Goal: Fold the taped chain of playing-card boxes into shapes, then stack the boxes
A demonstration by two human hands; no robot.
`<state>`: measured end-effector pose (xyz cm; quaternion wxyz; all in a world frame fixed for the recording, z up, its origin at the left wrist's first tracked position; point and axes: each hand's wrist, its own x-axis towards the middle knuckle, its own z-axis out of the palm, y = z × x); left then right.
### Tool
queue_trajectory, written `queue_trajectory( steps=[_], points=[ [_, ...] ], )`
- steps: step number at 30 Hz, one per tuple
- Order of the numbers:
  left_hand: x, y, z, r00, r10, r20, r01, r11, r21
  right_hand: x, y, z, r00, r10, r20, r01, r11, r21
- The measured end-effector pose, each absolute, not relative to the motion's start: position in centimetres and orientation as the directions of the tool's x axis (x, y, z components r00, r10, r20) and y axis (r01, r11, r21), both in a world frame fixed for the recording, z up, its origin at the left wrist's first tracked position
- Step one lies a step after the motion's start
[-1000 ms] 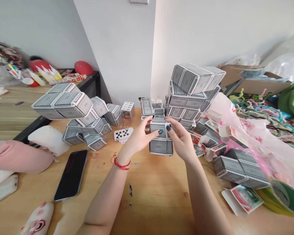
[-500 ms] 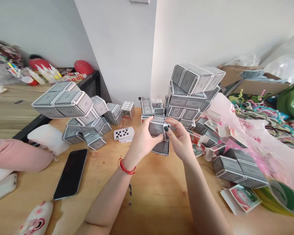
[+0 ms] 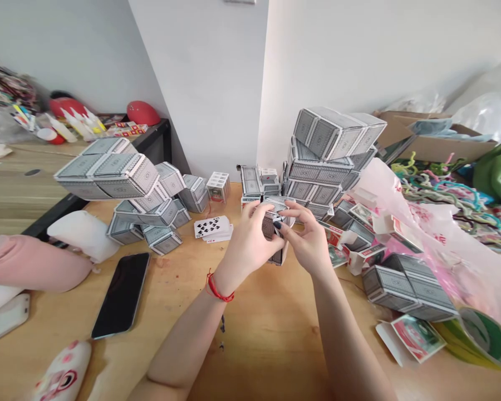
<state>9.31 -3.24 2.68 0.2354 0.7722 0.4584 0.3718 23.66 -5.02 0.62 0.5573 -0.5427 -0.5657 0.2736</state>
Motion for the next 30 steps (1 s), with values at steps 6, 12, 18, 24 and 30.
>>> queue_trajectory(
  steps=[6,12,18,24,30],
  points=[
    [9.4,-3.6,3.0,0.371,0.854,0.364,0.527,-0.517,0.675,23.7,-5.1,0.6,0.199,0.924,0.327,0.288,0.264,-0.92],
    [9.0,-3.1,2.9,0.445,0.808,0.386,0.469,-0.577,0.668,23.7,-5.3,0.9,0.205,0.925,0.32,0.299,0.252,-0.92],
    [8.4,-2.8,3.1,0.466,0.785,0.409,0.437,-0.606,0.665,23.9,-5.5,1.2,0.206,0.912,0.356,0.33,0.277,-0.902],
    [8.7,-3.3,3.4,0.462,0.788,0.406,0.562,-0.614,0.554,24.3,-5.5,1.4,0.213,0.909,0.357,0.327,0.279,-0.903],
    [8.5,-3.3,3.4,0.519,0.759,0.393,0.6,-0.651,0.465,23.9,-5.6,1.6,0.211,0.916,0.341,0.327,0.263,-0.908]
  ],
)
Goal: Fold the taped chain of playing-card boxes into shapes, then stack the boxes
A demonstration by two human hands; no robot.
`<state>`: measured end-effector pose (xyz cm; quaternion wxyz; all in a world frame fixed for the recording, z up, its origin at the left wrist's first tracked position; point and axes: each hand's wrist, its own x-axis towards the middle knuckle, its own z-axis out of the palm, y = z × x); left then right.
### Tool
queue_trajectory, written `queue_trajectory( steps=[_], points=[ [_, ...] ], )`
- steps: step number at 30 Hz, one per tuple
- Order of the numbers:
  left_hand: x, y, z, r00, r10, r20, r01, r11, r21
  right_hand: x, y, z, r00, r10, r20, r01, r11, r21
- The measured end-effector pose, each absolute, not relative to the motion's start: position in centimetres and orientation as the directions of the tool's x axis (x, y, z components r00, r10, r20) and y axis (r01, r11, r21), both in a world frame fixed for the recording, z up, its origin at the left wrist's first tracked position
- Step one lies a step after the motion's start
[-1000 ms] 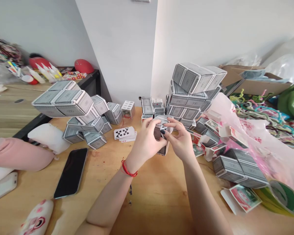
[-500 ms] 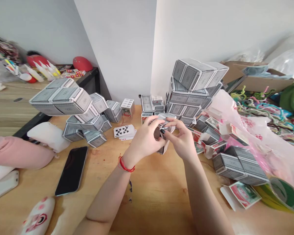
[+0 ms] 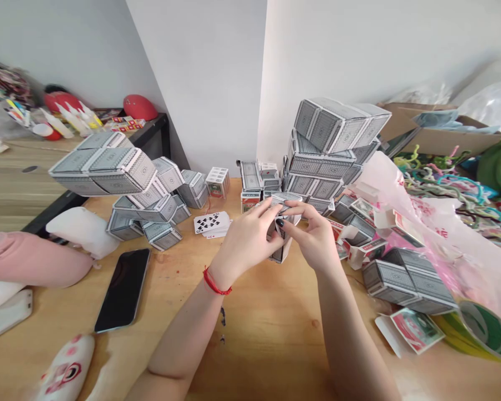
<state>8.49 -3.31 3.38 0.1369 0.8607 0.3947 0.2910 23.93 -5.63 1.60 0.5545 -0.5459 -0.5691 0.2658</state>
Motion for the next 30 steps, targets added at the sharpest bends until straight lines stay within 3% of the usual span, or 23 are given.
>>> queue_trajectory(
  steps=[17,30],
  points=[
    [8.05,-2.56,3.38,0.555,0.735,0.389,0.524,-0.672,0.523,24.13,-5.78,1.84,0.206,0.929,0.307,0.375,0.215,-0.902],
    [8.66,-2.6,3.12,0.604,0.703,0.375,0.482,-0.698,0.53,23.39,-6.03,2.01,0.271,0.896,0.353,0.515,0.175,-0.839]
  ],
)
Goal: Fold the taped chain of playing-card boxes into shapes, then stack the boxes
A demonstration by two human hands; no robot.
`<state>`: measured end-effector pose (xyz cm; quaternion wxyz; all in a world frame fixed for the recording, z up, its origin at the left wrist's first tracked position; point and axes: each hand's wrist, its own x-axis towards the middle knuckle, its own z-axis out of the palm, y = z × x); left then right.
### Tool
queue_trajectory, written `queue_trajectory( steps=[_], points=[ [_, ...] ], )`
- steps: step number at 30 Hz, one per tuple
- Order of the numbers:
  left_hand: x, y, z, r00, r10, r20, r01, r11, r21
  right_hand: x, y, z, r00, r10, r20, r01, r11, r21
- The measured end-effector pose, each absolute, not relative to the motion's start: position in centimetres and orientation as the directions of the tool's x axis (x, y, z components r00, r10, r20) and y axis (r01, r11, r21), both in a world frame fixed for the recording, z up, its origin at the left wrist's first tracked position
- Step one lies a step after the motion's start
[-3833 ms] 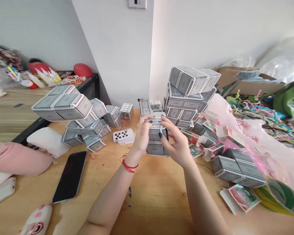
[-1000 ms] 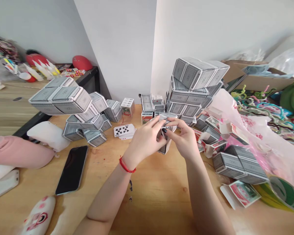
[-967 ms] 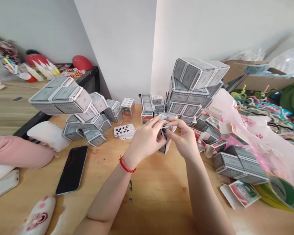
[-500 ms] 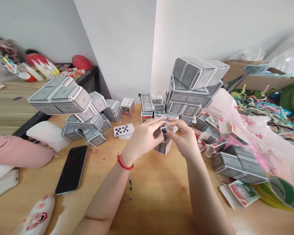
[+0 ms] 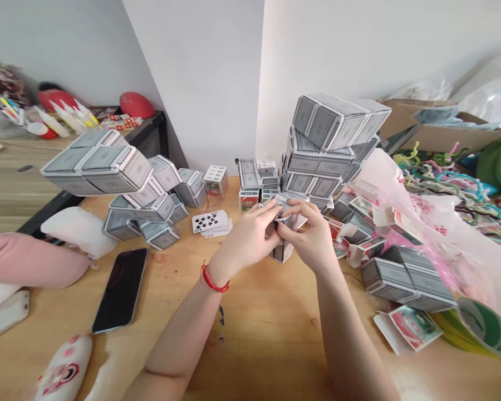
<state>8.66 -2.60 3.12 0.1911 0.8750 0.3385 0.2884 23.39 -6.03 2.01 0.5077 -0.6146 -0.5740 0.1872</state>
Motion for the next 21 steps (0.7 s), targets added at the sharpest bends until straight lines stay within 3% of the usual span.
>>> queue_trajectory(
  steps=[8,15,21],
  points=[
    [8.7,-2.51,2.85,0.589,0.72,0.367,0.475,-0.676,0.564,23.22,-6.13,2.09,0.277,0.894,0.353,0.527,0.166,-0.834],
    [8.35,-2.38,2.86,0.586,0.714,0.383,0.48,-0.687,0.546,23.28,-6.21,2.43,0.3,0.907,0.295,0.473,0.127,-0.872],
    [8.6,-2.35,2.93,0.58,0.707,0.406,0.502,-0.702,0.506,22.99,-6.24,2.46,0.319,0.887,0.333,0.507,0.138,-0.851]
  ],
)
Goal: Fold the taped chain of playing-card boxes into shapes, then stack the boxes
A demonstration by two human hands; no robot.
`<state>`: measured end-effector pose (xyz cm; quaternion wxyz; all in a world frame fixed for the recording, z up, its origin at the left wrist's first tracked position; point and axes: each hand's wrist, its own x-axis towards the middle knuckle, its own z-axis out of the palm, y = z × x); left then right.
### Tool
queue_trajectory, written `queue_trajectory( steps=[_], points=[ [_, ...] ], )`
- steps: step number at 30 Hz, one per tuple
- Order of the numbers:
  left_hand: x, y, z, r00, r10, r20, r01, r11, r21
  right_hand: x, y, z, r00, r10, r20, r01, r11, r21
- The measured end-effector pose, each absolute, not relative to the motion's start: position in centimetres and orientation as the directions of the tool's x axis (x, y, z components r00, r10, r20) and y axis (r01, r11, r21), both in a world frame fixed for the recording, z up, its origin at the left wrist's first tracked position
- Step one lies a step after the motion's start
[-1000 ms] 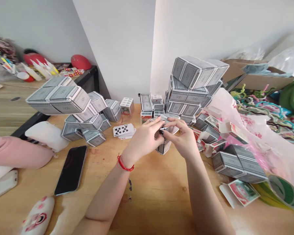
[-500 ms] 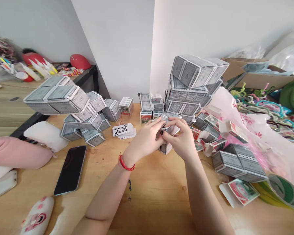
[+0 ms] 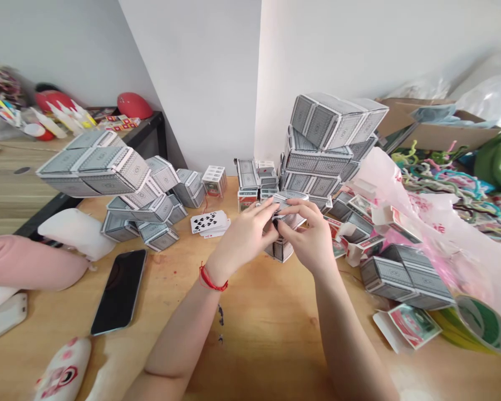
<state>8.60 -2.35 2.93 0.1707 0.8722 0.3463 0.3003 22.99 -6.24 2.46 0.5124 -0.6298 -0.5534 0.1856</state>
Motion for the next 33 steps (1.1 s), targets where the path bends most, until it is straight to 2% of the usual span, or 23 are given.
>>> queue_trajectory(
  steps=[4,11,22,33],
  points=[
    [8.6,-2.3,3.0,0.587,0.707,0.394,0.483,-0.697,0.53,22.5,-6.5,2.6,0.331,0.855,0.399,0.571,0.155,-0.806],
    [8.1,-1.9,2.9,0.607,0.719,0.34,0.387,-0.64,0.664,22.1,-7.1,3.2,0.315,0.799,0.513,0.709,0.162,-0.687],
    [7.9,-1.7,2.8,0.593,0.74,0.316,0.326,-0.58,0.747,22.4,-7.4,3.0,0.251,0.781,0.572,0.761,0.206,-0.615],
    [8.3,-1.7,2.6,0.566,0.753,0.335,0.292,-0.563,0.773,22.5,-7.5,2.9,0.255,0.778,0.575,0.776,0.191,-0.602]
  ],
)
